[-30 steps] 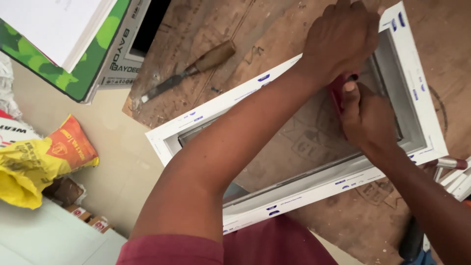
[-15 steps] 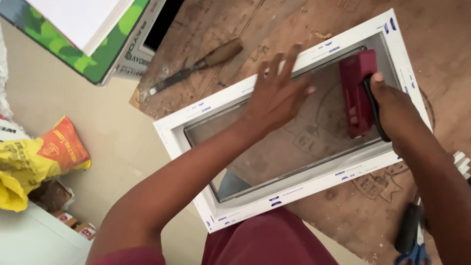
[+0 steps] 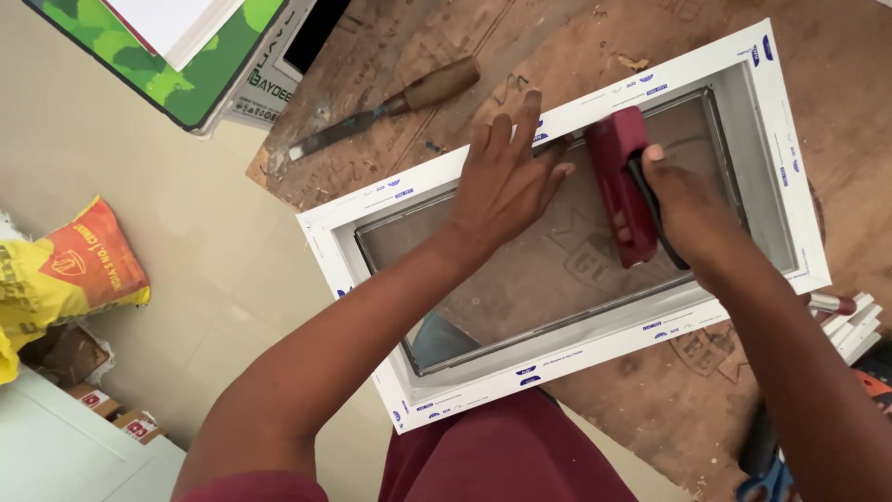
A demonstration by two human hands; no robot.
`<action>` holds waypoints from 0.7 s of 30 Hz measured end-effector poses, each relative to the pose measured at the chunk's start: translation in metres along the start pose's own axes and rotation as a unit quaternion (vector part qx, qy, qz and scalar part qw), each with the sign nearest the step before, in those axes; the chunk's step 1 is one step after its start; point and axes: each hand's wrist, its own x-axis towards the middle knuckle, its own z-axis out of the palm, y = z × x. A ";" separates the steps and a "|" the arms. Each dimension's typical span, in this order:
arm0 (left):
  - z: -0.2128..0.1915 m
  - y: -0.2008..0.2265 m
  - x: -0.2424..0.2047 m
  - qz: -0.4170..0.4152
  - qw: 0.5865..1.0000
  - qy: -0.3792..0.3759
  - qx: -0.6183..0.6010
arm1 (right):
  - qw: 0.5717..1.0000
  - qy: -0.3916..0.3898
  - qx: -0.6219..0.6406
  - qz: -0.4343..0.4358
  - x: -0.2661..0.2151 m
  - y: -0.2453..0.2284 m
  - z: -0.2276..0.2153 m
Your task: The person uses a red staple gun to fasten a white plastic frame around a glass pane. They repeatedly staple along the edges, reposition the frame, and press the frame to check alignment.
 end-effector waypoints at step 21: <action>-0.007 0.007 0.012 -0.013 0.998 -0.065 -0.005 | 0.997 0.002 -0.071 -0.041 -0.005 -0.008 0.009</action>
